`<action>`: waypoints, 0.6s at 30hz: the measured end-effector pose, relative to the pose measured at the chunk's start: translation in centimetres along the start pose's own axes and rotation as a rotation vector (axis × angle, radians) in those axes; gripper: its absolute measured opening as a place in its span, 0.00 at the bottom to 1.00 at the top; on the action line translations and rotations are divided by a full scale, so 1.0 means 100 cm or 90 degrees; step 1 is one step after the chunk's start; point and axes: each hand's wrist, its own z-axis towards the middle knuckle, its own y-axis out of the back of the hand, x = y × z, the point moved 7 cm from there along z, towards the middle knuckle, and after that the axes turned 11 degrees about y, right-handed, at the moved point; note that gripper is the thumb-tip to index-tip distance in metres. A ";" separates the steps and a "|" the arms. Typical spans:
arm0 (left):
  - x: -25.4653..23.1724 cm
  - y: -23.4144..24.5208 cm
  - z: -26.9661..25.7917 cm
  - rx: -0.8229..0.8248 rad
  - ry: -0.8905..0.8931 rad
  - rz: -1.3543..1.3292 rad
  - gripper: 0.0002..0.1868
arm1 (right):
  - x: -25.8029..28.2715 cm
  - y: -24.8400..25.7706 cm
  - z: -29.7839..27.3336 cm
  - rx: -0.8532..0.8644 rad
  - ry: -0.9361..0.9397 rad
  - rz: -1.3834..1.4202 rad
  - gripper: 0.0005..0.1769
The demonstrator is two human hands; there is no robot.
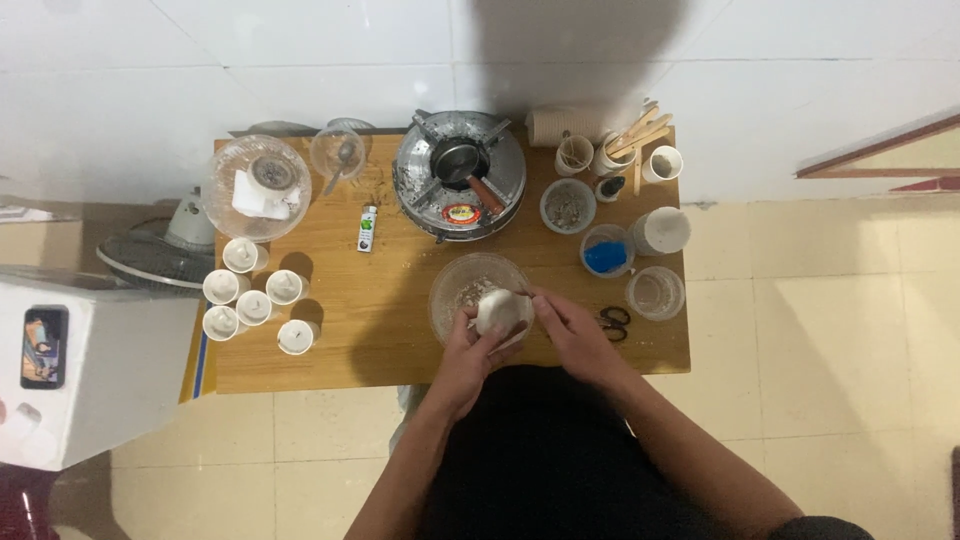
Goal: Carving and shaping the base of a wax candle using a small knife over a bowl to collect shavings.
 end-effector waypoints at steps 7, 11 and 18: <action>-0.007 -0.011 -0.011 0.022 -0.031 0.048 0.28 | 0.047 -0.015 -0.004 0.057 0.021 0.018 0.21; -0.013 -0.010 -0.012 0.104 -0.031 -0.096 0.27 | 0.040 -0.022 0.000 0.064 0.047 0.057 0.31; -0.018 -0.017 -0.019 0.148 -0.038 -0.142 0.30 | -0.093 -0.018 0.008 0.029 0.062 0.132 0.25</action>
